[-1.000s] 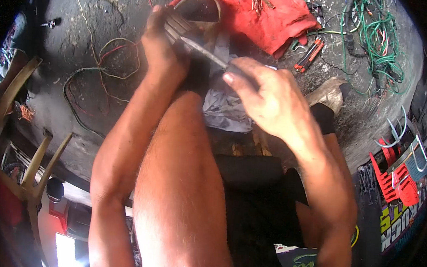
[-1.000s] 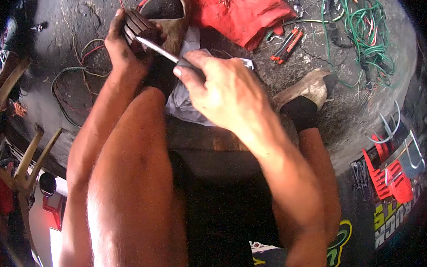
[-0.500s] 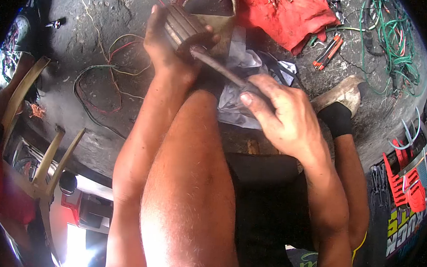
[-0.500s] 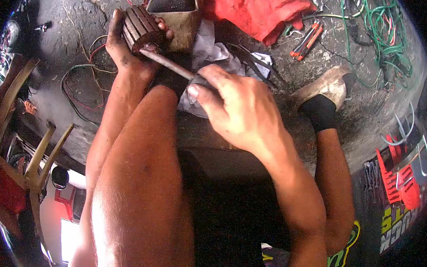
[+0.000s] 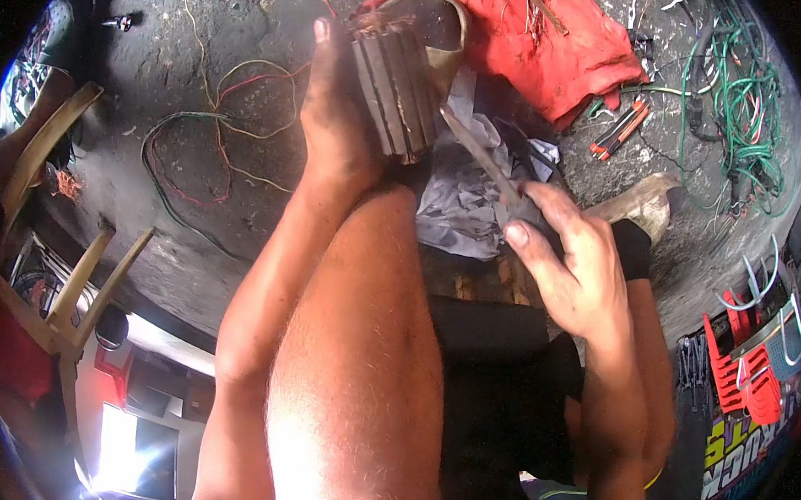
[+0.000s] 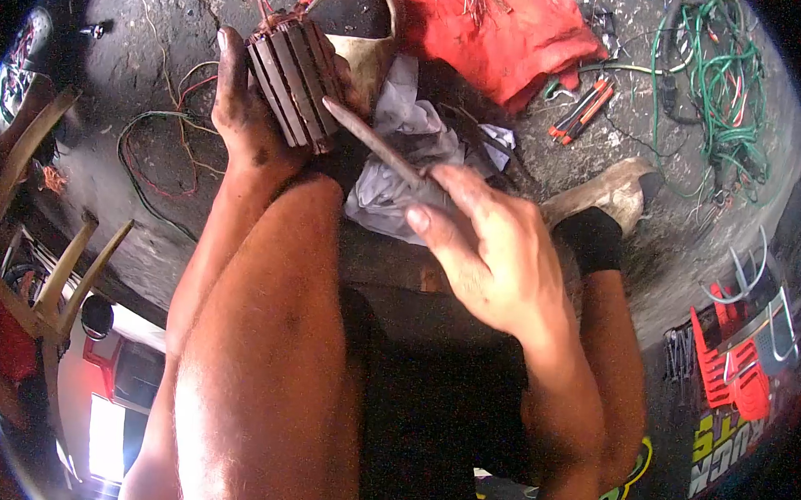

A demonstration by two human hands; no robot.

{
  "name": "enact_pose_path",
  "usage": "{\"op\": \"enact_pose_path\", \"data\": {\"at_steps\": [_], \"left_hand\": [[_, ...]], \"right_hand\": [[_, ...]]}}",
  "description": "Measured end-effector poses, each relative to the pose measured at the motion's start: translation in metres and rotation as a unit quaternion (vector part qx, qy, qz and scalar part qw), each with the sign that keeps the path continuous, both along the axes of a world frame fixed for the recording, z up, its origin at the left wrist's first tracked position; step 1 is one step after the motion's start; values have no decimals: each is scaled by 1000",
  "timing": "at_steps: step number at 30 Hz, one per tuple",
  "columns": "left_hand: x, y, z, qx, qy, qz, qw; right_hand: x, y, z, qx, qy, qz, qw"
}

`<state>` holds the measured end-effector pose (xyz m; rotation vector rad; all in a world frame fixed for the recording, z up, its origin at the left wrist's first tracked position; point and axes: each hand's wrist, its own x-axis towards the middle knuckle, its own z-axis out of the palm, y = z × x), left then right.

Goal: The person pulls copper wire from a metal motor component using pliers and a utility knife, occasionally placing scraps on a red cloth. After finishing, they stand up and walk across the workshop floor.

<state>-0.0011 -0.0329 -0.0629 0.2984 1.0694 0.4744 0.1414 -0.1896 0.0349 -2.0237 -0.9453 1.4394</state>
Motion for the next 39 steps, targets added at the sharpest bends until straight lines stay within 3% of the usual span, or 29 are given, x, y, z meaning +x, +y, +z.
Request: {"op": "enact_pose_path", "data": {"at_steps": [4, 6, 8, 12, 16, 20, 22, 23, 25, 28, 31, 33, 35, 38, 39], "left_hand": [[13, 8, 21, 6, -42, -33, 999], [20, 12, 25, -38, -80, 23, 996], [23, 13, 29, 8, 3, -23, 1000], [16, 15, 27, 107, 58, -91, 988], [17, 12, 33, 148, 130, -78, 977], [2, 19, 31, 274, 204, -183, 922], [1, 10, 38, 269, 205, -200, 920], [-4, -7, 37, 224, 126, -210, 943], [-5, -4, 29, 250, 163, -202, 933], [-7, 9, 27, 59, 99, -34, 993], [-6, 10, 28, 32, 97, 16, 995], [0, 10, 36, 5, 42, -24, 999], [-1, 9, 32, 2, 60, -29, 998], [-10, 3, 17, -18, 82, -3, 996], [-16, -1, 13, -39, 64, 22, 997]], "right_hand": [[0, 3, 20, -6, 57, 16, 998], [-4, 6, 26, -27, 69, 4, 997], [-8, 10, 31, -47, 79, -9, 996], [-14, 19, 36, -82, 97, -26, 992], [-28, 26, 39, -105, 104, -58, 987], [-53, 26, 31, -36, 32, -84, 995], [-55, 40, 13, 17, 9, -101, 995], [-44, 58, 9, -5, 28, -164, 986], [-20, 89, 18, -26, 61, -259, 964], [10, 81, 40, -10, 57, -321, 945], [17, 42, 49, -44, 97, -263, 959], [6, 21, 50, -62, 137, -229, 962], [-1, 9, 51, -105, 179, -199, 958], [-10, -5, 37, -137, 63, -91, 984], [-11, -5, 30, -101, 33, -66, 992]]}}
